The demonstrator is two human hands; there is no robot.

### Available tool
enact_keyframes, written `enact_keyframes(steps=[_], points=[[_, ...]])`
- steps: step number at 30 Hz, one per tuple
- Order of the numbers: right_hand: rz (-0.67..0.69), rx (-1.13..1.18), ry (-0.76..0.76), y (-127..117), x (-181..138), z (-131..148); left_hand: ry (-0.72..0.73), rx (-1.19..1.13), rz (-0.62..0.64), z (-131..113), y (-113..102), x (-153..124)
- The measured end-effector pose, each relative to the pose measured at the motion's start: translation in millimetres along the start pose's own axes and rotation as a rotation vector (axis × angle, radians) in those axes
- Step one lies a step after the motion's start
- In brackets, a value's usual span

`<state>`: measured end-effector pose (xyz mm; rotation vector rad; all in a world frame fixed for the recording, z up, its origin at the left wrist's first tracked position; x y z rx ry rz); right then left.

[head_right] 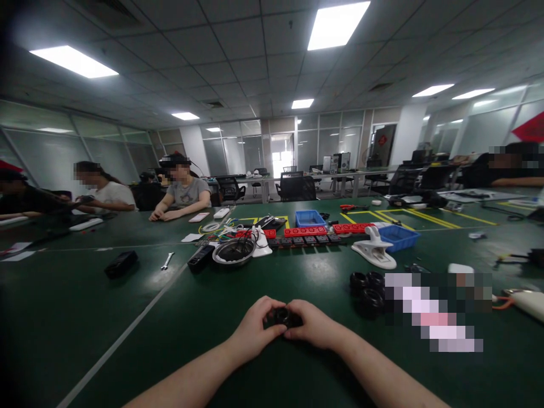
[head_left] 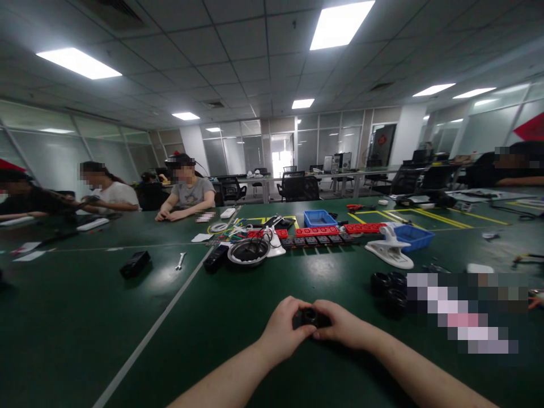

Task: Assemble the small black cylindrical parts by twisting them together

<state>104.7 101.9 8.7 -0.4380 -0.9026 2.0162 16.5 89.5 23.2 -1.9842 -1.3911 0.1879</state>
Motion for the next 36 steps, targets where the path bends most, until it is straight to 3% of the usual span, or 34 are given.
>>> enact_keyframes(steps=[5, 9, 12, 16, 20, 24, 30, 36], points=[[-0.220, -0.375, 0.086, -1, -3, 4, -0.107, 0.096, -0.091, 6, -4, -2], [-0.275, -0.602, 0.060, -1, -9, 19, -0.094, 0.096, -0.095, 1, -3, -4], [-0.261, -0.464, 0.015, -2, -10, 18, -0.047, 0.036, -0.060, -2, -3, -3], [-0.109, -0.162, -0.071, 0, -4, 7, -0.002, -0.013, -0.025, -2, -5, -2], [-0.017, -0.003, -0.048, -1, 1, -6, 0.026, -0.010, -0.005, -4, -4, 0], [-0.102, -0.073, 0.044, -4, 1, -9, 0.010, 0.010, -0.027, -1, -6, 2], [-0.204, -0.444, 0.077, 1, -2, 5, -0.047, 0.081, -0.055, 5, -7, 2], [-0.150, -0.324, -0.001, 1, -4, 9, 0.023, 0.067, -0.055, -4, -7, -1]])
Point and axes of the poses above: each hand's wrist, its own x-axis towards the middle knuckle, its own y-axis out of the palm, z = x × y, the point moved 9 cm from there along x, towards the middle knuckle, and after that the axes turned 1 degree about y, right-handed, at the moved point
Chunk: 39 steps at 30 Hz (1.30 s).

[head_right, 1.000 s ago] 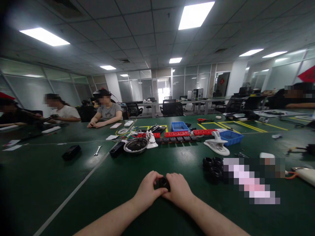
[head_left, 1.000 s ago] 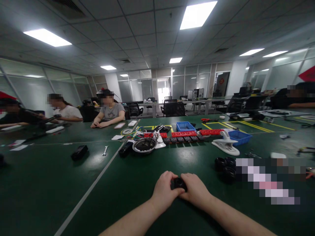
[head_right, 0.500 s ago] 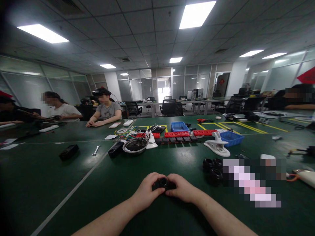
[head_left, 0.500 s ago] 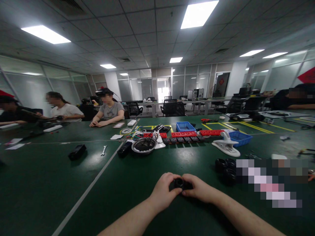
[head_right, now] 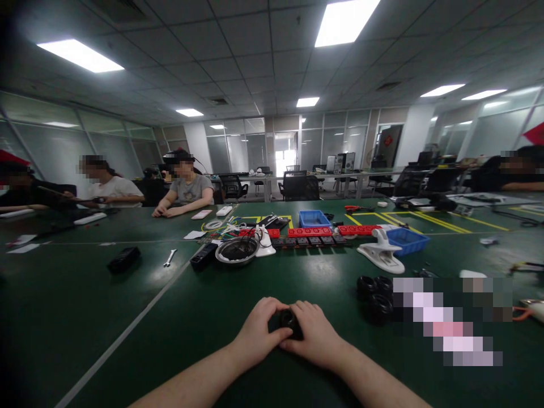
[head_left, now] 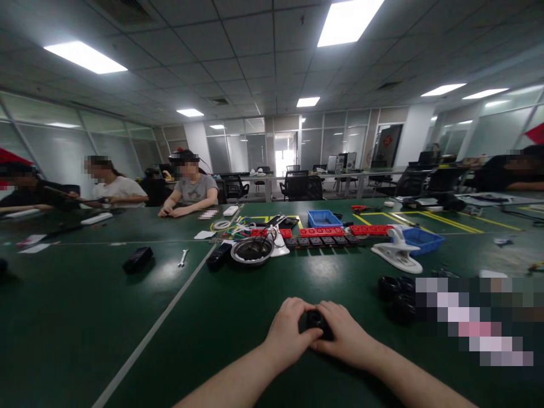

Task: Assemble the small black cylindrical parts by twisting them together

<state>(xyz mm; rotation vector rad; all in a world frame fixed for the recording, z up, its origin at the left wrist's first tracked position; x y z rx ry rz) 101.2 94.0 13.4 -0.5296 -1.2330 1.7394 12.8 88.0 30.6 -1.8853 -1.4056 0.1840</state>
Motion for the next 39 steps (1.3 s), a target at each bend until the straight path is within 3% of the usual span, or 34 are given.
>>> enact_keyframes(steps=[4, 7, 14, 20, 23, 26, 31, 39], points=[[0.161, 0.220, -0.077, -2, 1, -1, 0.029, -0.026, 0.045, -3, 2, -1], [0.197, 0.284, -0.072, -3, 1, -4, 0.054, -0.028, 0.080, -7, 4, -2], [-0.021, -0.016, 0.139, 1, 2, -11, -0.098, 0.009, -0.044, 6, 0, 1], [-0.112, -0.185, 0.130, -3, 0, 4, -0.156, 0.020, -0.095, 13, -2, 1], [-0.078, -0.065, 0.109, -3, -1, 1, -0.087, -0.040, -0.033, 10, -1, 2], [0.044, 0.096, 0.059, 2, 1, -5, -0.041, -0.100, 0.045, 10, 0, 4], [0.120, 0.239, 0.050, 7, 4, -17, -0.025, -0.127, 0.080, 11, 0, 5], [-0.066, -0.106, 0.153, 2, 4, -5, -0.171, -0.065, -0.075, 23, -4, 4]])
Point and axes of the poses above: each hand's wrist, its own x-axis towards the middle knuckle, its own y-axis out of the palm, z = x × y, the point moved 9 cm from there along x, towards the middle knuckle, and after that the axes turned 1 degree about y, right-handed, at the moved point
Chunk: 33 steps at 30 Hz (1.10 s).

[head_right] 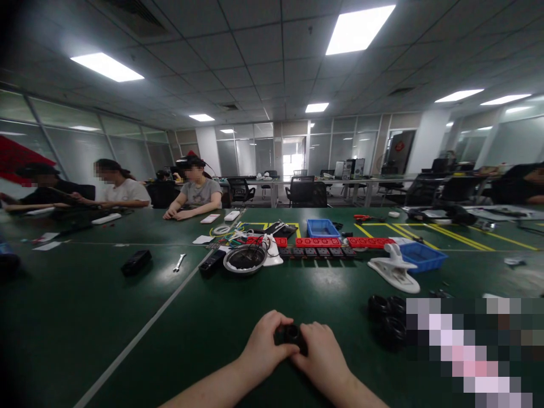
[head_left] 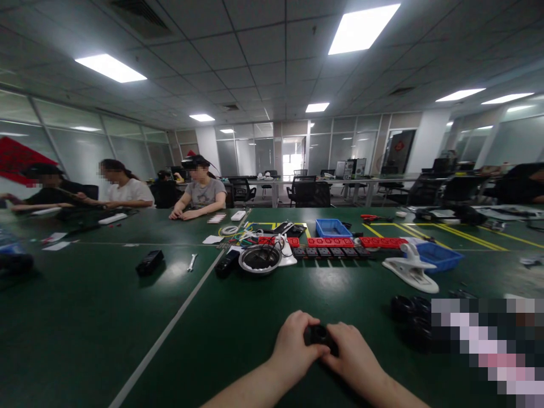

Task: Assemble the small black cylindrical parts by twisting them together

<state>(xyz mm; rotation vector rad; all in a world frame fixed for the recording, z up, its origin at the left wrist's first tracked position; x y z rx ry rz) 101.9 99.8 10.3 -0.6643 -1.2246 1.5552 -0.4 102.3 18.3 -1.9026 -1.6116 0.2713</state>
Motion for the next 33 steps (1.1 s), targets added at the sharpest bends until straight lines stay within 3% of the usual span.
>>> enact_keyframes(steps=[4, 7, 11, 15, 20, 25, 28, 33], points=[[-0.028, -0.066, 0.003, -6, -4, 5, 0.036, -0.011, 0.032, -4, 2, -1], [-0.036, 0.031, -0.010, -10, -4, 1, 0.091, -0.025, 0.085, -9, 3, -3], [0.090, 0.264, -0.173, -5, -3, 2, 0.165, -0.018, 0.143, -17, 3, -5], [0.154, 0.342, -0.173, -3, -1, -6, 0.191, 0.010, 0.158, -23, 5, -8], [0.057, 0.052, -0.076, -6, -5, -4, 0.112, 0.087, 0.045, -16, 3, -10], [-0.008, -0.142, -0.106, -11, -12, 10, 0.192, 0.145, 0.020, -24, 2, -13], [0.000, 0.005, -0.135, -12, -12, 9, 0.237, 0.109, 0.075, -28, 3, -12], [0.186, 0.316, -0.233, -5, -8, 1, 0.196, 0.030, 0.177, -22, 8, -8]])
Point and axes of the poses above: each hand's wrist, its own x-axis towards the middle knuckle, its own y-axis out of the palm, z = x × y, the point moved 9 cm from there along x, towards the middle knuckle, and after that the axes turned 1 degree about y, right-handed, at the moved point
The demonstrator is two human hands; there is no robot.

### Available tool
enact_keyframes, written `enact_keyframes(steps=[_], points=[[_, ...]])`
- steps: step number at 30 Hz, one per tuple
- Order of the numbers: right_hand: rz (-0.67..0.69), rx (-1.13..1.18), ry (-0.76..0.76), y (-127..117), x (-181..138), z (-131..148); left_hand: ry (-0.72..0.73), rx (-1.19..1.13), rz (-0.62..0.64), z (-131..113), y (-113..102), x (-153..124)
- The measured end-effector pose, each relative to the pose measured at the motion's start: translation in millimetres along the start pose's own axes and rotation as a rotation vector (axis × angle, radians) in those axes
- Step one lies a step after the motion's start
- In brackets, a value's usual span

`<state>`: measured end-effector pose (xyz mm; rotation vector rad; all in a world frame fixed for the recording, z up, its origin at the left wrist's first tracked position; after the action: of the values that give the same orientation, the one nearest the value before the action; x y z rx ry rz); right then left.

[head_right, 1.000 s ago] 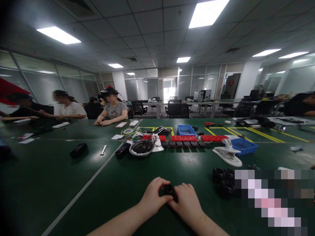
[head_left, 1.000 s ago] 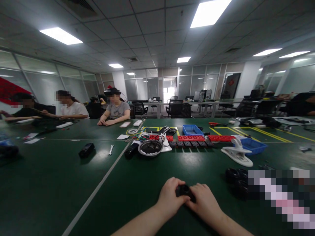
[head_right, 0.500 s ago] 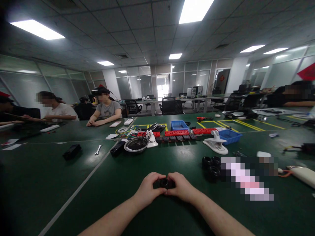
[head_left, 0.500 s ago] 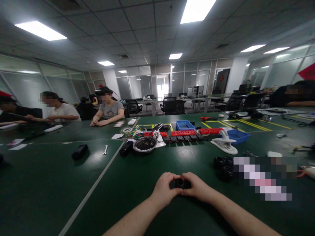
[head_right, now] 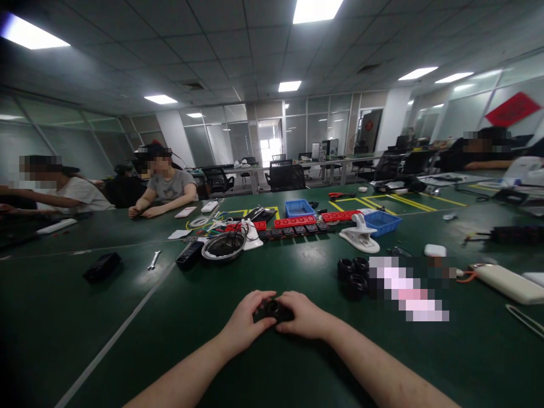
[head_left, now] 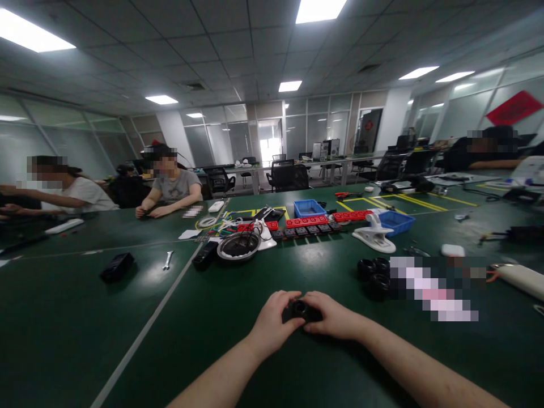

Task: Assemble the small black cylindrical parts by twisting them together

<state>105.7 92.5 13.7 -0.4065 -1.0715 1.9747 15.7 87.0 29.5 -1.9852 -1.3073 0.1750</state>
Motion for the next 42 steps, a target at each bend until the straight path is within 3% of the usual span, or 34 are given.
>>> enact_keyframes(steps=[5, 13, 16, 19, 25, 31, 36, 42], points=[[0.045, 0.115, 0.106, 2, 4, -16, 0.026, -0.002, 0.003, -1, 2, 3], [-0.178, -0.431, 0.123, 0, 3, 4, -0.043, 0.125, -0.139, 3, -5, -1], [-0.197, -0.370, 0.093, -3, -1, 8, 0.018, 0.107, -0.116, -3, -4, -2], [-0.132, -0.205, 0.033, -2, -2, 7, 0.072, 0.087, -0.080, -6, -1, -3], [-0.063, -0.026, -0.007, -1, 1, -3, 0.072, 0.054, -0.060, -2, 0, -4], [-0.125, -0.202, 0.134, -1, 2, -5, -0.017, 0.094, -0.102, 1, -1, -2], [-0.159, -0.413, 0.141, 1, 1, 6, -0.057, 0.126, -0.116, 3, -1, -1], [-0.152, -0.319, 0.086, -1, 1, 7, -0.020, 0.077, -0.075, 0, 1, 1]])
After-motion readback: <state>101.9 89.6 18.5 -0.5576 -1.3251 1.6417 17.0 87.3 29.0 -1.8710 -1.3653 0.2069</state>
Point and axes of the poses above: each hand's wrist, its own x-axis towards the middle knuckle, its own y-axis out of the palm, z = x × y, the point moved 9 cm from there along x, towards the middle knuckle, and after that the axes turned 1 degree about y, right-handed, at the moved point
